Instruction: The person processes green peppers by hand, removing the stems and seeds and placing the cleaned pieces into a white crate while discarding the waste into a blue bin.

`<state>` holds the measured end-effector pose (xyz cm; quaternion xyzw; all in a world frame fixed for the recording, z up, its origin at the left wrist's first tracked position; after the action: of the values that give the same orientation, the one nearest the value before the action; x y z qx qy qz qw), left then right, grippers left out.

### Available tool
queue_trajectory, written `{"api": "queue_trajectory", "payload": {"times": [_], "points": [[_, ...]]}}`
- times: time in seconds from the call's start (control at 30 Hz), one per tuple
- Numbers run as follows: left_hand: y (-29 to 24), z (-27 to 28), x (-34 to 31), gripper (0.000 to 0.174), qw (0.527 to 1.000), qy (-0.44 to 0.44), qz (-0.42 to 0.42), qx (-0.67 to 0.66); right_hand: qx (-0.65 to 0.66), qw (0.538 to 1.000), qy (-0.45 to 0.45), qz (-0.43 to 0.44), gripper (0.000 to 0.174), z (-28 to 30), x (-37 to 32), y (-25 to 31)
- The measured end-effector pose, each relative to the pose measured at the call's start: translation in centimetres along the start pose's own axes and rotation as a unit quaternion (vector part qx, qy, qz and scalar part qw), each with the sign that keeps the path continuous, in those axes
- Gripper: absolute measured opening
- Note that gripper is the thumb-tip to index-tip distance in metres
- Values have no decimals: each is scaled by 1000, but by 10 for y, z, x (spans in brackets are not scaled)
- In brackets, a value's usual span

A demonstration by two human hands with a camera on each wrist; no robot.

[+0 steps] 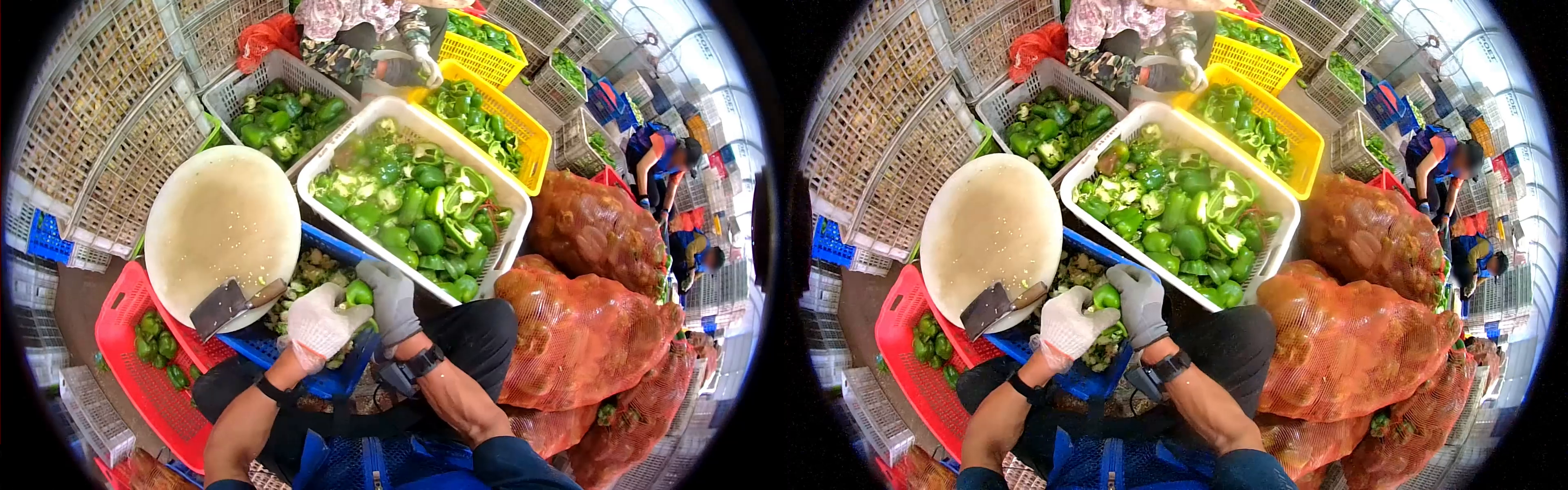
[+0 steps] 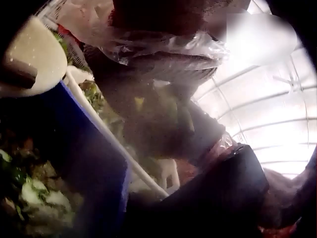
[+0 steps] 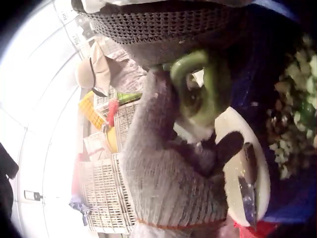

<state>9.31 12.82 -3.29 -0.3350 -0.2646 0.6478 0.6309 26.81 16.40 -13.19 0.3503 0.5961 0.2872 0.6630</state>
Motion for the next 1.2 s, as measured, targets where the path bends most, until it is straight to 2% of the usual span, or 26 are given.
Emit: {"api": "queue_trajectory", "payload": {"times": [0.07,0.1,0.2,0.3,0.33,0.37,0.4,0.43,0.47,0.5,0.53,0.57,0.6,0.67,0.7,0.73,0.77,0.83,0.87,0.9,0.93,1.07,1.13,1.17,1.2], "points": [[-2,2,1,53,998,-13,-26,57,-9,998,-52,43,41,13,-16,29],[4,1,1,53,999,-19,-13,49,-47,994,-89,54,42,23,-17,37],[4,-1,5,52,996,1,-8,87,-30,995,-87,42,39,32,-11,44],[4,2,9,51,987,62,8,150,36,993,-95,55,35,56,7,40],[12,-4,11,51,979,101,15,179,132,987,-81,31,28,64,21,35],[24,-14,7,52,968,142,21,206,-112,963,-111,219,28,78,32,65],[31,-24,2,54,955,182,29,230,-350,845,-128,383,28,83,40,83],[30,-28,-1,64,946,220,44,234,-357,861,-144,333,31,116,75,89],[20,-25,1,64,949,217,25,229,-172,949,-56,259,34,139,97,115],[11,-21,2,63,950,217,8,224,39,983,1,179,38,162,116,139],[6,-21,2,63,951,217,-8,218,227,966,43,115,41,169,115,162],[12,-26,2,66,953,224,-15,205,416,906,60,55,43,176,112,186],[15,-29,1,68,948,236,-16,211,399,913,-43,76,44,198,108,195],[18,-35,3,72,942,249,-19,222,148,985,-24,88,35,221,166,165],[12,-34,5,70,939,253,-28,231,-268,941,-161,128,33,207,150,169],[11,-35,6,69,941,248,-33,229,-430,885,-136,118,42,192,154,151],[12,-35,7,67,941,245,-38,229,-575,801,-109,127,56,177,157,132],[14,-35,6,64,938,254,-34,233,-661,743,-108,-7,47,181,165,83],[14,-34,5,63,935,265,-26,234,-680,719,-144,-9,42,181,162,72],[16,-32,6,61,933,272,-18,235,-686,705,-177,33,43,191,180,45],[11,-28,7,57,941,240,-54,233,-689,689,-210,76,44,182,175,53],[19,-26,5,54,945,236,-51,221,-711,690,-136,6,33,178,183,51],[18,-22,9,54,952,226,-32,204,-708,697,-113,-17,27,161,162,60],[17,-19,11,54,957,219,-14,189,-714,692,-105,32,27,158,169,56],[18,-15,11,55,962,211,5,176,-743,662,-34,90,28,146,166,54]]}}
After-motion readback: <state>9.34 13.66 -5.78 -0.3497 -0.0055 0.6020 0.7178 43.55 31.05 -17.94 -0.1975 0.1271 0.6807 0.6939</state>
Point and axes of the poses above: each hand's wrist, its own x-axis towards the middle knuckle, its own z-axis out of the back of the hand, y = z × x, the point moved 9 cm from there along x, towards the middle knuckle, and after that the axes turned 9 degrees about -z, right-handed, at the moved point
